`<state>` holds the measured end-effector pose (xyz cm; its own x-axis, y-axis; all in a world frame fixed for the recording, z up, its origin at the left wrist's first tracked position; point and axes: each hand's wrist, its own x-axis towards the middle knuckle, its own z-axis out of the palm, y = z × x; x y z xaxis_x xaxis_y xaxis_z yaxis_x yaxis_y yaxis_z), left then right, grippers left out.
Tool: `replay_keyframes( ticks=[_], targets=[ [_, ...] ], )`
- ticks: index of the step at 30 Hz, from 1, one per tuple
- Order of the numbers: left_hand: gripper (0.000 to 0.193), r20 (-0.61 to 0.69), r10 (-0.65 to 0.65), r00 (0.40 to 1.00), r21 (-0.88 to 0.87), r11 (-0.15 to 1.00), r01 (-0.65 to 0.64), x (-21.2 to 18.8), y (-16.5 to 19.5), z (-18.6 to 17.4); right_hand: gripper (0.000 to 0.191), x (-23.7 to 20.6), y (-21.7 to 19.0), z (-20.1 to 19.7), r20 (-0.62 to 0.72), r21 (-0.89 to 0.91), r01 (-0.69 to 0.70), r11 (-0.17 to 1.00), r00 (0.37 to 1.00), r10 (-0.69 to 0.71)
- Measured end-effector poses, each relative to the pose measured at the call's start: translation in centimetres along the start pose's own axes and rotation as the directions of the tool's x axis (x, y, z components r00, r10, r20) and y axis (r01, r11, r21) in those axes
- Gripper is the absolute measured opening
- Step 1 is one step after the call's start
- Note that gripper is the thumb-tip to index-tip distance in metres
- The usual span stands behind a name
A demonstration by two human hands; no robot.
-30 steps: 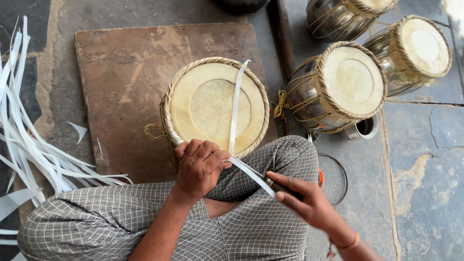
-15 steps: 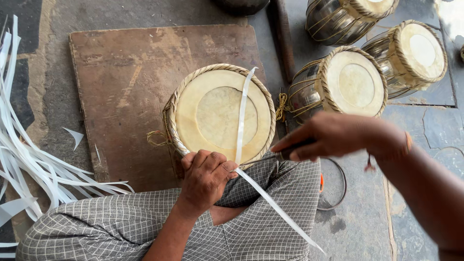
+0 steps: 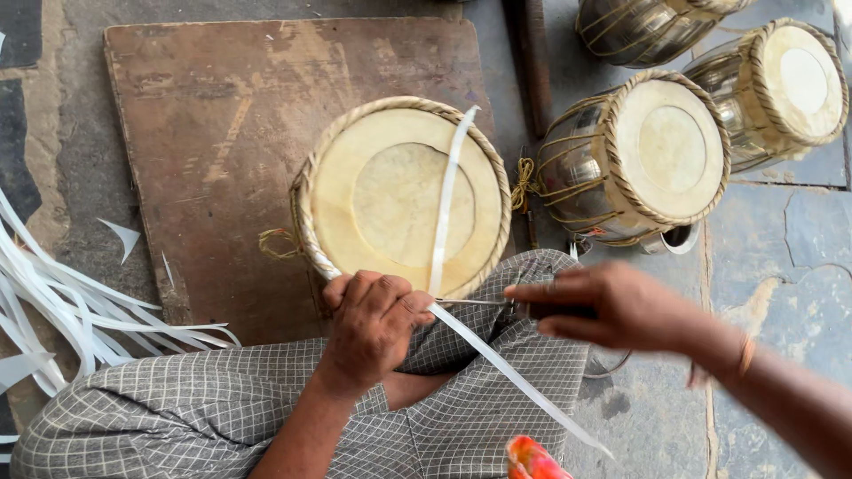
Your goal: The person weaves white straps through the braided rim of a small drum using a metal punch tool while sitting on the floor near several other drums.
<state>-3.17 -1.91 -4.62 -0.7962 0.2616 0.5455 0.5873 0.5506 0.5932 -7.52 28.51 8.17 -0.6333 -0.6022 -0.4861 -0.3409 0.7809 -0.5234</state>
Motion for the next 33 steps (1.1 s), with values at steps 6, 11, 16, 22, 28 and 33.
replay_keyframes(
  ticks=[6, 11, 16, 22, 28, 33],
  targets=[
    [0.019, -0.001, -0.004, 1.0, 0.039, 0.999, 0.004, 0.2, 0.5, 0.7, 0.061, -2.5, -2.5, 13.6, -0.369, 0.295, -0.18, 0.938, 0.884, 0.285],
    [0.02, -0.014, 0.009, 1.0, 0.117, 0.993, -0.007, 0.7, 0.7, 0.6, 0.057, -1.0, -3.0, 20.3, -0.577, 0.47, -0.037, 0.882, 0.743, 0.339],
    [0.014, -0.026, -0.037, 0.999, 0.087, 0.995, 0.039, 1.1, 1.3, 0.6, 0.039, -1.1, -4.0, 20.0, -0.634, 0.575, 0.162, 0.802, 0.708, 0.311],
    [0.015, -0.025, -0.081, 0.996, 0.034, 0.996, 0.082, 1.0, 1.5, 0.9, 0.055, -3.8, -4.2, 11.8, -0.392, 0.441, -0.093, 0.893, 0.875, 0.285],
    [0.014, -0.021, -0.07, 0.997, -0.013, 0.997, 0.07, 0.7, 1.1, 1.1, 0.062, -2.7, -3.0, 4.1, -0.165, 0.03, -0.137, 0.99, 0.976, 0.14],
    [0.014, -0.044, -0.043, 0.998, 0.032, 0.999, 0.044, 0.6, 1.0, 1.1, 0.054, -1.1, -1.9, 1.4, -0.129, 0.016, 0.095, 0.995, 0.987, -0.093]
  ],
)
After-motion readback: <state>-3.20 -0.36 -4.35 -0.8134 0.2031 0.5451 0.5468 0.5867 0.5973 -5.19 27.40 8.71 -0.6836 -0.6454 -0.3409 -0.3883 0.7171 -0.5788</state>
